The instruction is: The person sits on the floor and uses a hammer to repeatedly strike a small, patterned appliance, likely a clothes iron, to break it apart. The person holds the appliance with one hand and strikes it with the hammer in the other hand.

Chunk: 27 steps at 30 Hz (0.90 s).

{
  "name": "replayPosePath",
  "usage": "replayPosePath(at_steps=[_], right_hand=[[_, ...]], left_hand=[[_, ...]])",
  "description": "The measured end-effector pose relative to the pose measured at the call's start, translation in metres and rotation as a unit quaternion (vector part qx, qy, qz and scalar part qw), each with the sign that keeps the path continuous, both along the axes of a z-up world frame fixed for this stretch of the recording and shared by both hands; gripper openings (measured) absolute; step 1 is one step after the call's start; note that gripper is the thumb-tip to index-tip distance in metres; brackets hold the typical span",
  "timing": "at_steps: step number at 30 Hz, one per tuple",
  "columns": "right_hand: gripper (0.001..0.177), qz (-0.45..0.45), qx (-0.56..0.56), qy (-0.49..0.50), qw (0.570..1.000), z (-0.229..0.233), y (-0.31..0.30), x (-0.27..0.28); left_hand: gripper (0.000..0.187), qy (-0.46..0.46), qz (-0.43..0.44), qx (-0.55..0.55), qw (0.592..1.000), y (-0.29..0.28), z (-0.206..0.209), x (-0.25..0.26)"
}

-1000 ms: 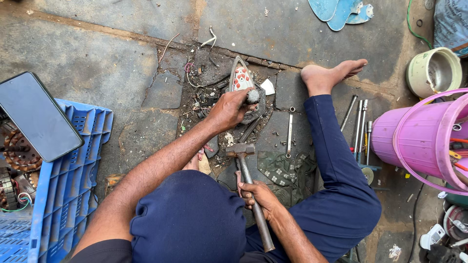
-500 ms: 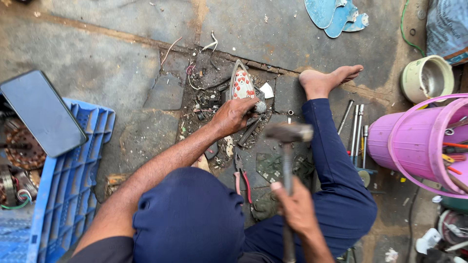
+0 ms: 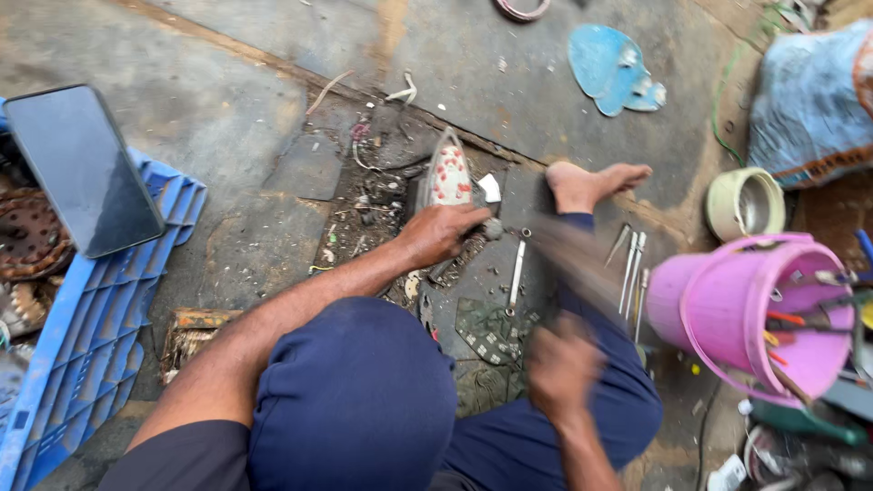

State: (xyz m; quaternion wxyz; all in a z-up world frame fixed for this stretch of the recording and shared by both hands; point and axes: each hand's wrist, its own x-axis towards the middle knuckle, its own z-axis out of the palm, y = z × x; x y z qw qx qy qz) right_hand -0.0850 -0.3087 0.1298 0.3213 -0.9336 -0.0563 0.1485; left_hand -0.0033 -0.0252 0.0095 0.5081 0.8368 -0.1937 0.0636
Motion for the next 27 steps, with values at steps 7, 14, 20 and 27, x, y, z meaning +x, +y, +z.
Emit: replayPosePath(at_steps=[7,14,20,27], right_hand=[[0.039,-0.182,0.25,0.177,0.935,-0.003,0.033,-0.071],[0.047,-0.259,0.344,0.251,0.867,-0.025,0.021,-0.078],[0.049,-0.278,0.322,0.245,0.871,-0.031,0.005,-0.08],[0.048,-0.254,0.311,0.235,0.885,-0.011,0.012,-0.074]], left_hand=[[0.041,-0.013,0.06,-0.088,0.994,0.008,-0.017,-0.004],[0.039,0.009,0.108,-0.111,0.988,0.026,-0.018,0.015],[0.046,0.003,0.078,-0.082,0.994,0.025,-0.004,0.01],[0.053,-0.007,0.066,-0.034,0.997,0.021,-0.008,0.012]])
